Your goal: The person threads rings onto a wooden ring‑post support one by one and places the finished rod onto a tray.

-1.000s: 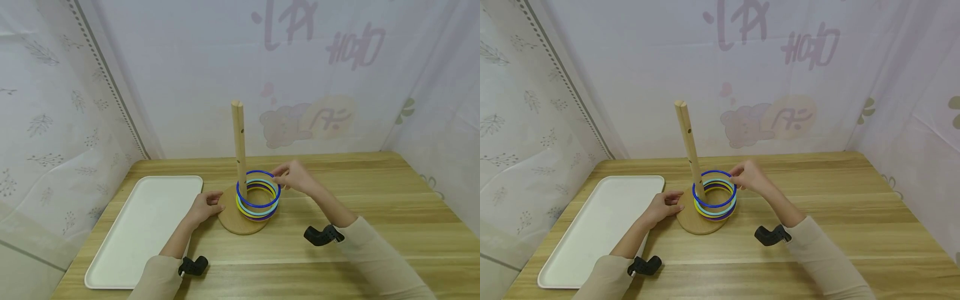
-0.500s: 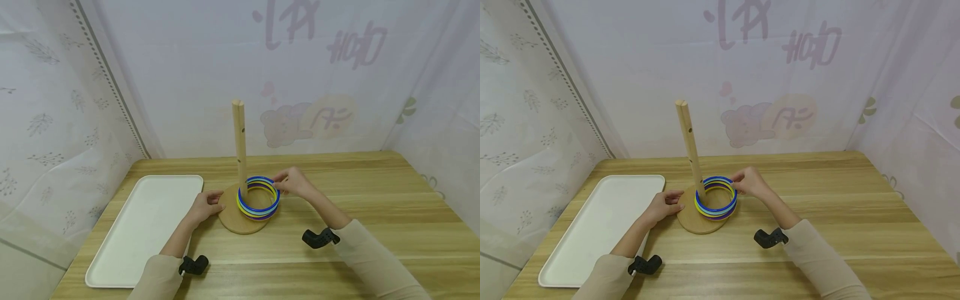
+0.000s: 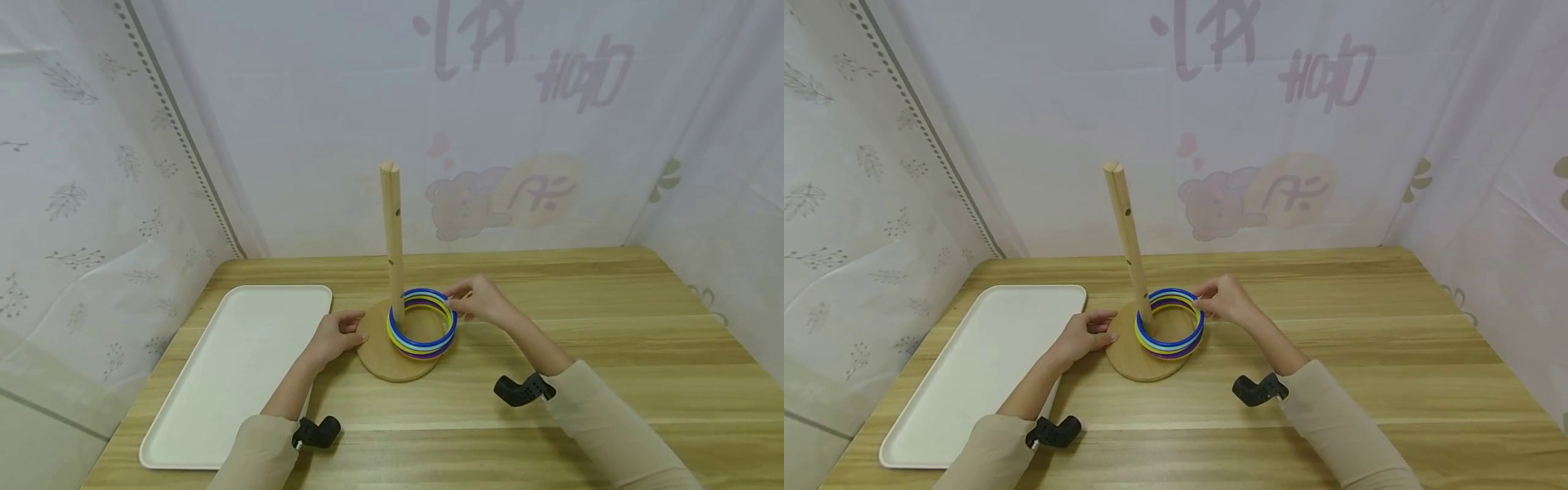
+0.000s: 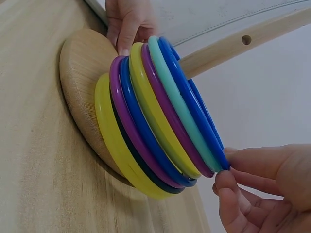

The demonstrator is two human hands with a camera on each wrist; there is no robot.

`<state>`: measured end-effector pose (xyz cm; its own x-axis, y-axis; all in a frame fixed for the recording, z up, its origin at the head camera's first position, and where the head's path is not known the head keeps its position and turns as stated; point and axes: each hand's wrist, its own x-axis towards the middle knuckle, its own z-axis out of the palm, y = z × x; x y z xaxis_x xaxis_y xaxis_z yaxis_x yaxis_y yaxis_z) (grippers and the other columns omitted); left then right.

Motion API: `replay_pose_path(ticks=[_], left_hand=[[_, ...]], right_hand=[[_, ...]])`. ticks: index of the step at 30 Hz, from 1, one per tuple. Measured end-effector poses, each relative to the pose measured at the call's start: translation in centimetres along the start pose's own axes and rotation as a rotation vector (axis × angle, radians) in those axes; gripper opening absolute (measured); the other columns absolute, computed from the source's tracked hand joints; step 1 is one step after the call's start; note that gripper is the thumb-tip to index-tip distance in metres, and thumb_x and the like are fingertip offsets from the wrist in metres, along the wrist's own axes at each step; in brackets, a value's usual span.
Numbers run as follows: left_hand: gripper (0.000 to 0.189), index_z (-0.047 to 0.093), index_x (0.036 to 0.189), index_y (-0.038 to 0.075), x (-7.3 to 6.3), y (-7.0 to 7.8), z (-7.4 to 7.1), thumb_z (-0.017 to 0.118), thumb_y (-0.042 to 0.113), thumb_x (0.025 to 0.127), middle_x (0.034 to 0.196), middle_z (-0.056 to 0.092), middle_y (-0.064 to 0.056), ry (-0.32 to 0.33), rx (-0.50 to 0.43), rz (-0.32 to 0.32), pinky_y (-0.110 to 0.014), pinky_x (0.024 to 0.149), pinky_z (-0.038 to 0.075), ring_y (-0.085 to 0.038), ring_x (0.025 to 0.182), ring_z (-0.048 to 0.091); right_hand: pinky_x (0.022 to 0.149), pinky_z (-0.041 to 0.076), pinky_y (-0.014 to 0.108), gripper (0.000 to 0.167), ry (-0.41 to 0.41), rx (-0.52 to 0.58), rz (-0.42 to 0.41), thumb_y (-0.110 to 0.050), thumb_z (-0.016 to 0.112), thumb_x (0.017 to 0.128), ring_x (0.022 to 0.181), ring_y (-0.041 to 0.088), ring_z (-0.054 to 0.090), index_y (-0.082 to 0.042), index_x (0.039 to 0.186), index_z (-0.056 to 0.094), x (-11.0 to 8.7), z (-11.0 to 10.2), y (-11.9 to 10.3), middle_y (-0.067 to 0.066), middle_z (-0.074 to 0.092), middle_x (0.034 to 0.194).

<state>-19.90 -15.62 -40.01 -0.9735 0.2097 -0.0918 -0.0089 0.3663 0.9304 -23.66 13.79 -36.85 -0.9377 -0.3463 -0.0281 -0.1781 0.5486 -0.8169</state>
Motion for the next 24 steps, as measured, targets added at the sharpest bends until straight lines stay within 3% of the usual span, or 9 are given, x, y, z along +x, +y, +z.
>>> replay_pose_path(ticks=[9, 18, 24], left_hand=[[0.047, 0.054, 0.124, -0.005, 1.4, -2.6, 0.1, 0.069, 0.001, 0.079, 0.119, 0.053, -0.021, 0.029, 0.011, 0.007, -0.033, 0.087, 0.045, -0.029, 0.106, 0.050], [0.047, 0.052, 0.122, -0.010, 1.6, -2.8, 0.0, 0.068, -0.003, 0.078, 0.117, 0.052, -0.025, 0.026, 0.011, 0.002, -0.034, 0.085, 0.046, -0.032, 0.104, 0.050], [0.048, 0.054, 0.123, -0.006, 1.5, -2.7, 0.0, 0.070, 0.000, 0.078, 0.115, 0.054, -0.021, 0.029, 0.013, 0.012, -0.032, 0.086, 0.046, -0.028, 0.104, 0.052]], right_hand=[[0.057, 0.052, 0.038, 0.029, -0.014, -0.017, 0.005, -0.013, 0.061, 0.089, 0.074, 0.028, 0.059, 0.003, 0.113, 0.062, -0.4, -1.1, -0.6, 0.012, 0.062, 0.092], [0.055, 0.051, 0.037, 0.028, 0.023, -0.068, -0.096, -0.013, 0.063, 0.087, 0.071, 0.023, 0.060, -0.001, 0.111, 0.065, -0.8, -1.4, -3.3, 0.010, 0.063, 0.090], [0.064, 0.051, 0.035, 0.031, 0.014, -0.049, -0.230, -0.018, 0.067, 0.085, 0.077, 0.020, 0.060, -0.001, 0.110, 0.065, -1.2, 0.2, -5.7, 0.005, 0.065, 0.088]])
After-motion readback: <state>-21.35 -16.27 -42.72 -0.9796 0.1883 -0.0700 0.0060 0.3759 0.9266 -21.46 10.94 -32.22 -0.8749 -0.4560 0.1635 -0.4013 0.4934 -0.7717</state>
